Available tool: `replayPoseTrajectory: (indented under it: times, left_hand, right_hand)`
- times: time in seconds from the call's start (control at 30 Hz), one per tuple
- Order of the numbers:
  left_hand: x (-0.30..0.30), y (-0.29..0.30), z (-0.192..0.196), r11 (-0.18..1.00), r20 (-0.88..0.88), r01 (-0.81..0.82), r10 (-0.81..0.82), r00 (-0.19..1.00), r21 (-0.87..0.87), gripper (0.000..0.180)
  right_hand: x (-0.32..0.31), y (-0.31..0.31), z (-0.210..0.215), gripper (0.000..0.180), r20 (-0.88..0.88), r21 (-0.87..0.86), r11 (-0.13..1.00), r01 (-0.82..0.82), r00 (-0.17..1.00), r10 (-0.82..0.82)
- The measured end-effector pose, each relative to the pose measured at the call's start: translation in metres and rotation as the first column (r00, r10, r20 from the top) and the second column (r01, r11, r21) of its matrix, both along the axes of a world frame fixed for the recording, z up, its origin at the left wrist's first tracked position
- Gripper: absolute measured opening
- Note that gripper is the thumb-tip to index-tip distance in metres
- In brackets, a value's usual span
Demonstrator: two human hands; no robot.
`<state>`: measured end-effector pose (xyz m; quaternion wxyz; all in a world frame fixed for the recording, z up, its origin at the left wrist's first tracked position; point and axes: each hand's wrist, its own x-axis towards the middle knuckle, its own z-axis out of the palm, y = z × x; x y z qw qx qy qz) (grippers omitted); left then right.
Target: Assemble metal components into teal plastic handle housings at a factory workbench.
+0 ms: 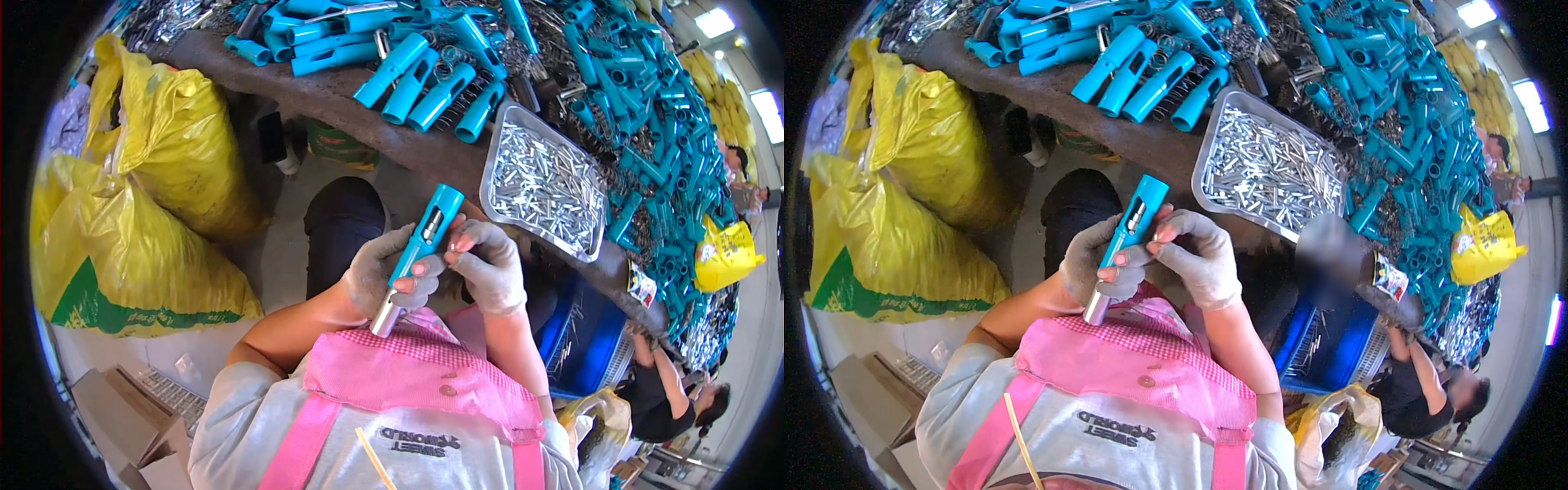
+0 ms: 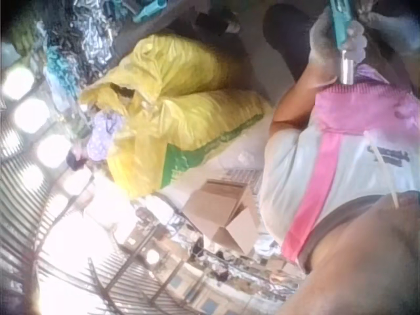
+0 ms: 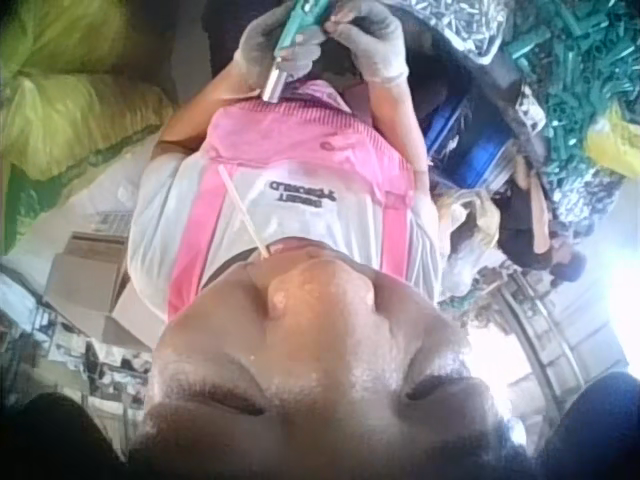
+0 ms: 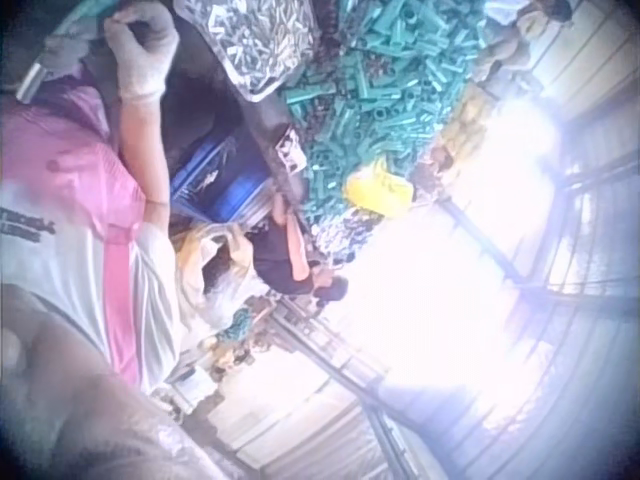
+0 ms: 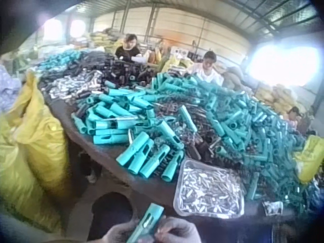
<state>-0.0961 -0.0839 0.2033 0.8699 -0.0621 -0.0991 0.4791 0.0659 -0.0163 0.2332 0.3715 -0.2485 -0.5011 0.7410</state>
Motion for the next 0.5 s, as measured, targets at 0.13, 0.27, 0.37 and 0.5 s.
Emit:
replayPoseTrajectory:
  times: [0.13, 0.27, 0.37, 0.5]
  left_hand:
    - [0.008, 0.0, 0.009, 0.999, -0.059, 0.048, -0.048, 0.997, -0.003, 0.046]
    - [0.015, 0.002, 0.011, 0.996, -0.092, 0.083, -0.08, 0.993, 0.03, 0.047]
    - [0.023, 0.003, 0.018, 0.998, -0.208, 0.06, -0.065, 0.976, -0.031, 0.047]
    - [0.028, 0.005, 0.013, 0.992, -0.25, 0.124, -0.113, 0.962, 0.029, 0.046]
  right_hand:
    - [0.01, -0.008, 0.001, 0.014, 0.027, -0.16, 0.987, 0.03, 0.999, -0.026]
    - [0.022, -0.012, 0.001, 0.011, 0.144, -0.285, 0.955, 0.088, 0.988, -0.048]
    - [0.029, -0.016, -0.003, 0.011, -0.059, -0.553, 0.833, -0.021, 0.998, -0.014]
    - [0.037, -0.022, -0.028, 0.016, -0.275, -0.611, 0.766, -0.199, 0.961, 0.031]
